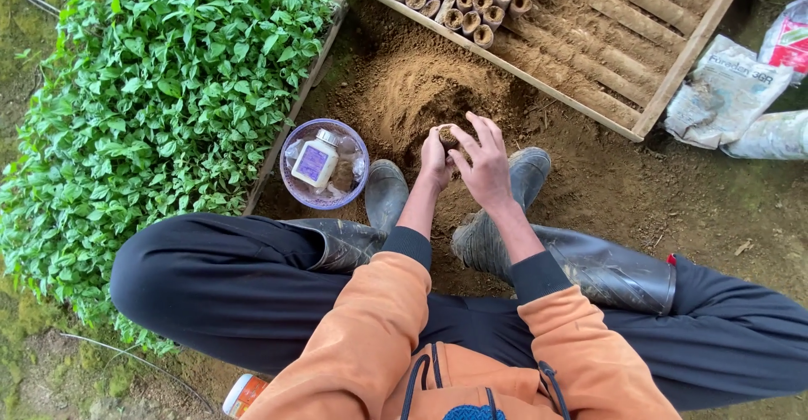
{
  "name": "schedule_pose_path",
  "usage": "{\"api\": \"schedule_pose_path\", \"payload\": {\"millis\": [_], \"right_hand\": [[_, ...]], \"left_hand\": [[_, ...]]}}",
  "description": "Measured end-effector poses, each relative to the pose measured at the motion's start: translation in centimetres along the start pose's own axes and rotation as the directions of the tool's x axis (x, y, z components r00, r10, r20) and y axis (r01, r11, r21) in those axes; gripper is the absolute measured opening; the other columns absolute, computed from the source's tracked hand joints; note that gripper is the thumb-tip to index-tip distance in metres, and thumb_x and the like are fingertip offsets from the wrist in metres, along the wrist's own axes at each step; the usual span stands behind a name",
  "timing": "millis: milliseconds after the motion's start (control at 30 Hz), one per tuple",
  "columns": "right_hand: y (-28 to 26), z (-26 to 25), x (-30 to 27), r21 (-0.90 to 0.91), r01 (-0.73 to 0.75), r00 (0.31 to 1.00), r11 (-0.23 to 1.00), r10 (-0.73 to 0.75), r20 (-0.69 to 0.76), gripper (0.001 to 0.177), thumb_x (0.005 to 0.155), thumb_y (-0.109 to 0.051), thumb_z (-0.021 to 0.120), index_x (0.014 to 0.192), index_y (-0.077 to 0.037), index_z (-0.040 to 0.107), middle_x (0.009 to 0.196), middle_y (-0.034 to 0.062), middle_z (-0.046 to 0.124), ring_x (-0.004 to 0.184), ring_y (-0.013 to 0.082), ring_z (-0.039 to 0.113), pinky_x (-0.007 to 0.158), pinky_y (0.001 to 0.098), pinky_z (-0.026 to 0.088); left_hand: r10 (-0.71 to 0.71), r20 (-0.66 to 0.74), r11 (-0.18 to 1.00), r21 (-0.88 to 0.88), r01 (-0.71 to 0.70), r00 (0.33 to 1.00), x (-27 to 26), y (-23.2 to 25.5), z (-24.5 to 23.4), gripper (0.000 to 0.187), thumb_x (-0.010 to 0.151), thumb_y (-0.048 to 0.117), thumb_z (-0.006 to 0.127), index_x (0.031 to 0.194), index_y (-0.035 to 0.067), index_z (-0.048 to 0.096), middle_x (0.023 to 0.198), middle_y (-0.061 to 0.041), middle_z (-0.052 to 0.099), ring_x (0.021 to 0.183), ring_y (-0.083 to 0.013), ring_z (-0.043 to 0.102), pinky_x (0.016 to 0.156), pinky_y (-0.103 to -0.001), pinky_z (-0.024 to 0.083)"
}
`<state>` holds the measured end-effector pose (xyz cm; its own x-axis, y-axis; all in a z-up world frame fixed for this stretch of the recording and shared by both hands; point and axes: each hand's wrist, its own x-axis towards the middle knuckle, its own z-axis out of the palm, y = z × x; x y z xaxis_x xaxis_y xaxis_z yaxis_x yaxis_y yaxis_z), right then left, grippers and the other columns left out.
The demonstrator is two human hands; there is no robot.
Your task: The person sits cross-legged on the ground and fills small biodegradable seedling pots with soil by hand. They scoop soil from a pile, pack it into the pots, and place the filled pots into a wooden tray. The person also handles a small plastic bag and a container during the process.
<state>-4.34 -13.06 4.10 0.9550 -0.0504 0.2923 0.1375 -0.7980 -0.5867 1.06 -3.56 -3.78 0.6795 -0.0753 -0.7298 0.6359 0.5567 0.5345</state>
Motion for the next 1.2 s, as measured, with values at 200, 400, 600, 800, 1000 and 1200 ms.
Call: {"api": "schedule_pose_path", "payload": {"millis": [200,400,600,800,1000,1200], "right_hand": [[0.7,1.5,-0.9,-0.109,0.099,0.991,0.989,-0.108,-0.075,0.023,0.094,-0.016,0.074,0.117,-0.013,0.071,0.142,0.0137,0.058,0.132,0.0345,0.052,0.103,0.0445,0.045],[1.1,1.7,-0.9,-0.132,0.102,0.994,0.986,-0.105,-0.02,0.024,0.097,-0.023,0.071,0.12,-0.018,0.072,0.146,0.0101,0.058,0.136,0.0307,0.05,0.104,0.0412,0.044],[0.9,1.9,-1.0,-0.213,0.13,0.991,0.968,-0.134,-0.001,0.03,0.1,-0.028,0.067,0.128,-0.019,0.07,0.153,0.0137,0.052,0.14,0.0338,0.046,0.107,0.0435,0.041],[0.8,2.7,-0.6,-0.07,0.004,0.995,0.998,0.003,0.101,0.032,0.106,-0.031,0.056,0.136,-0.023,0.066,0.153,0.0101,0.052,0.141,0.0295,0.046,0.11,0.043,0.04],[3.2,6.6,-1.1,0.054,-0.38,0.885,0.923,0.347,0.31,0.046,0.104,-0.011,0.048,0.149,-0.008,0.051,0.149,0.024,0.048,0.142,0.0406,0.044,0.118,0.0524,0.035],[7.4,11.2,-4.0,-0.217,0.016,0.994,0.976,0.008,0.112,0.029,0.085,0.002,0.075,0.11,-0.013,0.075,0.119,0.0125,0.069,0.113,0.0264,0.067,0.09,0.0329,0.059]], "left_hand": [[0.028,0.053,0.999,0.016,-0.029,0.998,0.1,-0.4,-0.6,0.026,0.091,0.025,0.058,0.095,0.007,0.076,0.078,-0.009,0.066,0.057,-0.0129,0.059,0.043,-0.017,0.045],[0.03,0.096,0.999,-0.027,-0.027,0.995,-0.6,0.2,-0.4,0.025,0.089,0.029,0.065,0.09,0.006,0.075,0.073,-0.009,0.066,0.058,-0.0146,0.063,0.045,-0.02,0.051],[0.026,0.101,0.999,-0.047,-0.021,0.995,0.0,-0.2,-1.6,0.027,0.093,0.031,0.065,0.093,0.005,0.073,0.074,-0.01,0.068,0.061,-0.0152,0.067,0.05,-0.022,0.056],[-0.001,0.124,0.999,-0.053,0.008,0.992,-2.1,2.1,-1.0,0.019,0.089,0.034,0.066,0.085,0.016,0.07,0.058,0.003,0.055,0.038,-0.0065,0.044,0.036,-0.013,0.029],[-0.046,0.181,0.992,-0.104,0.066,0.982,3.0,1.2,-3.7,0.032,0.094,0.045,0.054,0.085,0.016,0.066,0.048,0.001,0.031,0.028,-0.0048,0.021,0.035,-0.021,0.018],[-0.043,0.179,0.993,-0.103,0.062,0.983,3.3,1.2,-4.0,0.03,0.093,0.042,0.053,0.087,0.016,0.066,0.048,0.001,0.029,0.027,-0.0056,0.02,0.034,-0.021,0.017]]}}
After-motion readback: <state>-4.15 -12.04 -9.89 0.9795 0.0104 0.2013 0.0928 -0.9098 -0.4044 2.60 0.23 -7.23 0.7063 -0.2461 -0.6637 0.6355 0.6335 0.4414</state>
